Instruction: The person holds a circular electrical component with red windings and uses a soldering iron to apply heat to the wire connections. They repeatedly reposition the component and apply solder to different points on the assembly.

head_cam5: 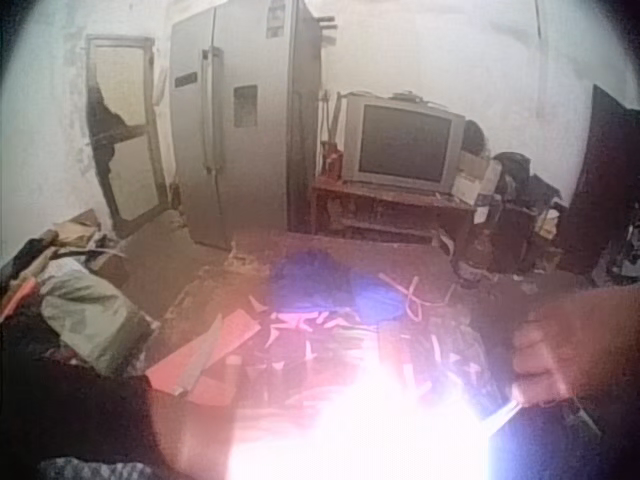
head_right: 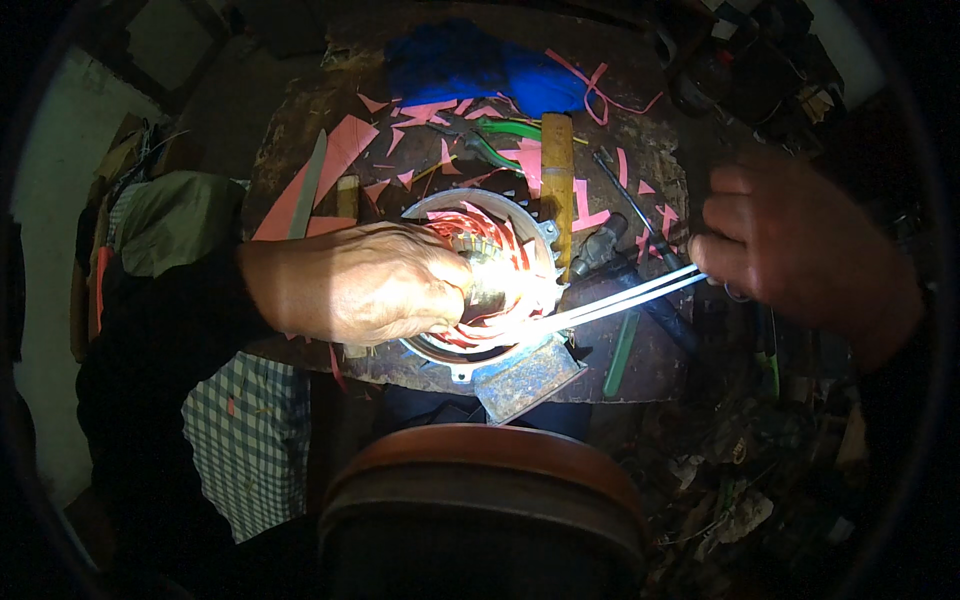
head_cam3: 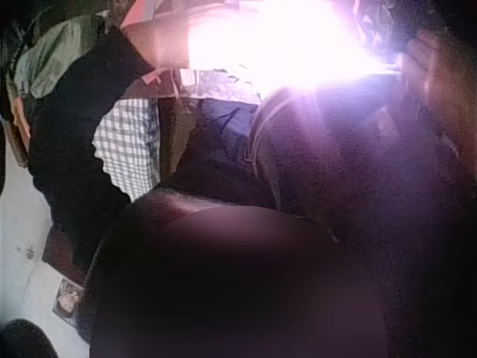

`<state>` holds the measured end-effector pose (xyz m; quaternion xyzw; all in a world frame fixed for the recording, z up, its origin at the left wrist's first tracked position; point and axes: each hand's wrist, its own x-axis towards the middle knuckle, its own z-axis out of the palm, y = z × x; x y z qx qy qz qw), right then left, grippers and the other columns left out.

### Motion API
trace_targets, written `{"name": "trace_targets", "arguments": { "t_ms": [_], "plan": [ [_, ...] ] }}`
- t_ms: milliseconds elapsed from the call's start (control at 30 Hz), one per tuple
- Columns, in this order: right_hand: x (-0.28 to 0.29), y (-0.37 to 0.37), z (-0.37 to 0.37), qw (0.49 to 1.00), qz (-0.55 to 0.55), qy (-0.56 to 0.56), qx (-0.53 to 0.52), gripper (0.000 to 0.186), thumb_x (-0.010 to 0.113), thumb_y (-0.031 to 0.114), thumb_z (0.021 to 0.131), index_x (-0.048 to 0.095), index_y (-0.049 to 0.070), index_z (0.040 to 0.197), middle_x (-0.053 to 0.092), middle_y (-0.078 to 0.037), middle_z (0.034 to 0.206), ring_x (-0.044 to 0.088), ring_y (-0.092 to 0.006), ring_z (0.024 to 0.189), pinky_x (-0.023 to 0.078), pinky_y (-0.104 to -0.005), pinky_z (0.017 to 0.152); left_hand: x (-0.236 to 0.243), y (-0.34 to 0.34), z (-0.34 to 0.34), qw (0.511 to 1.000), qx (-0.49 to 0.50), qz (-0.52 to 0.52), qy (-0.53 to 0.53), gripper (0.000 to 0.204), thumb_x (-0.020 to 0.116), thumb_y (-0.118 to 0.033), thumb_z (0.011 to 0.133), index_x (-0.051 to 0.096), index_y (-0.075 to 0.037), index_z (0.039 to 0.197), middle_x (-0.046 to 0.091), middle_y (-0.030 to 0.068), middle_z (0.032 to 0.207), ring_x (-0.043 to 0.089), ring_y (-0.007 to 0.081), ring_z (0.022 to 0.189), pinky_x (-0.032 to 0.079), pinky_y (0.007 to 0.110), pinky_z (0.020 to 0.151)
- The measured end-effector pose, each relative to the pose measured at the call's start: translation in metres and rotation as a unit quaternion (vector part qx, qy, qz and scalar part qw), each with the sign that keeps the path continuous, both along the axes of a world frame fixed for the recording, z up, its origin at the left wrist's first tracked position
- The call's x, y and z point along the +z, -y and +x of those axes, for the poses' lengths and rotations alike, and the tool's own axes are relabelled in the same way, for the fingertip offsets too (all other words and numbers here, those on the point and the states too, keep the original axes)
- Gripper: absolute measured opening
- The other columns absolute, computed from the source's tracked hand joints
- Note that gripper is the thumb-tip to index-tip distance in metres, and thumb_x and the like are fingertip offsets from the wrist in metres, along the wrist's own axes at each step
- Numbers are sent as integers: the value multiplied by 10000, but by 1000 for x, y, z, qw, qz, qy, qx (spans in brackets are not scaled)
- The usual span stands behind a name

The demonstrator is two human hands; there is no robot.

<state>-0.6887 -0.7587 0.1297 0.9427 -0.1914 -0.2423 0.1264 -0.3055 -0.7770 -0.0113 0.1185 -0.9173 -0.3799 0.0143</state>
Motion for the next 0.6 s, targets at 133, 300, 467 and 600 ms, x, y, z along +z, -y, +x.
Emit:
{"name": "trace_targets", "arguments": {
  "t_ms": [133,300,467,600],
  "plan": [
    [-3,-3,3,997,53,49,-27,410,984,190,759,807,33,1094,711,-71,944,692,-249,980,597,-429,873,1,-1,1,997,-9,-20,-70,168,682,-163,1105,708,0,1077,661,167,1095,706,370,1021,578,498,902],
    [-3,0,5,996,68,52,-33,430,997,211,735,802,46,1080,686,-64,915,679,-243,930,597,-457,885,2,0,2,997,-21,-36,-70,156,683,-166,1108,722,-16,1090,668,158,1095,709,376,1022,584,495,900],
    [-10,0,-3,998,49,40,9,424,996,201,699,782,63,1038,680,-62,912,680,-243,917,600,-478,895,-2,-1,2,997,-10,-32,-69,159,698,-176,1100,734,-21,1104,682,151,1105,713,371,1049,580,500,928],
    [-18,-9,-11,994,64,86,-6,412,993,185,691,764,66,1012,672,-61,892,685,-248,914,602,-480,888,-3,-2,3,999,-8,-14,-45,159,703,-171,1096,742,-20,1126,687,146,1109,713,369,1070,575,499,967]
  ]
}}
